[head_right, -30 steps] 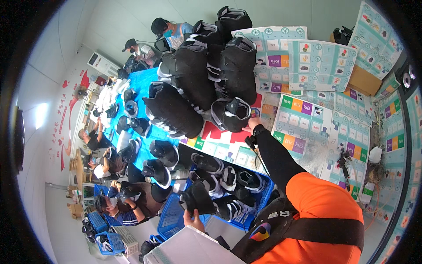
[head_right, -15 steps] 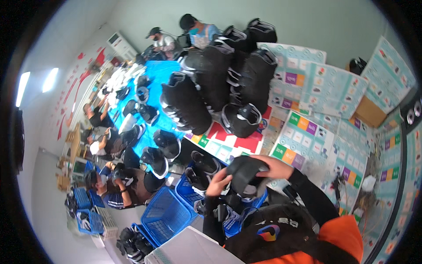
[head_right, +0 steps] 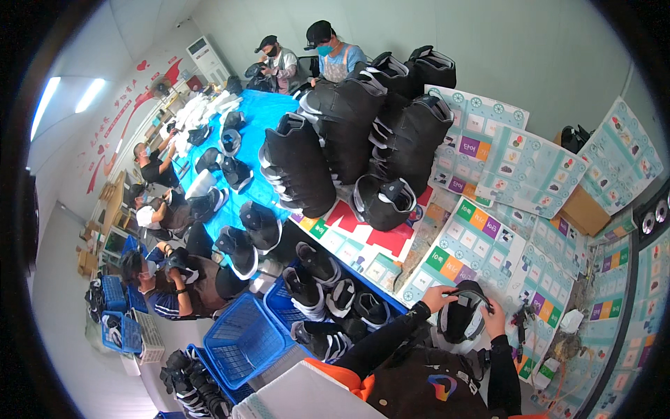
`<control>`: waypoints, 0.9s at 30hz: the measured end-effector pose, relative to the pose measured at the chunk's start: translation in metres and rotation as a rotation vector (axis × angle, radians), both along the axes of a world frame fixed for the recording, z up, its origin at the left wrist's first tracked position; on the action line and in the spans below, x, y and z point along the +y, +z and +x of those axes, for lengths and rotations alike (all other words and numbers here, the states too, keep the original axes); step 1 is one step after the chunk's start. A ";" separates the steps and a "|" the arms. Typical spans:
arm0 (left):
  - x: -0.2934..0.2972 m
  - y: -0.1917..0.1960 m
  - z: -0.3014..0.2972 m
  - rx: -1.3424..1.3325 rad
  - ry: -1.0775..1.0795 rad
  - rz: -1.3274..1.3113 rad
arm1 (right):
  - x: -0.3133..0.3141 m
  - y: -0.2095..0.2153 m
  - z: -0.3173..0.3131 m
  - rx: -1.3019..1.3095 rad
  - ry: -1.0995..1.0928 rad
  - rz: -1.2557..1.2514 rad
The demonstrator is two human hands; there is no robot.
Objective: The person holds a black shoe upper and uses a handheld heat tool to apply localized heat to several points along the edge and seam, then repeats the process on multiple footwear units retrieved from and returned to blue bins.
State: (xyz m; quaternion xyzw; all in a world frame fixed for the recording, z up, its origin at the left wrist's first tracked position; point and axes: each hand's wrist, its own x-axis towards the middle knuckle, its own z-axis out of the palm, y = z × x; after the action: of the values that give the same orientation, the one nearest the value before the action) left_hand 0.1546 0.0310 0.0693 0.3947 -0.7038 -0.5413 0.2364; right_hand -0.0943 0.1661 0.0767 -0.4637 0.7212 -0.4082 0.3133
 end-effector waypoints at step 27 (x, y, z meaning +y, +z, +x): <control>0.006 -0.008 -0.002 -0.035 0.238 -0.070 | -0.036 0.017 -0.023 -0.271 0.050 0.217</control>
State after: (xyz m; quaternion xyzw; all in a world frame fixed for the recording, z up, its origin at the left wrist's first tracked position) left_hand 0.1528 0.0368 0.0609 0.4765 -0.6746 -0.4772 0.3003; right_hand -0.1176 0.1305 0.0935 -0.3857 0.7004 -0.3786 0.4661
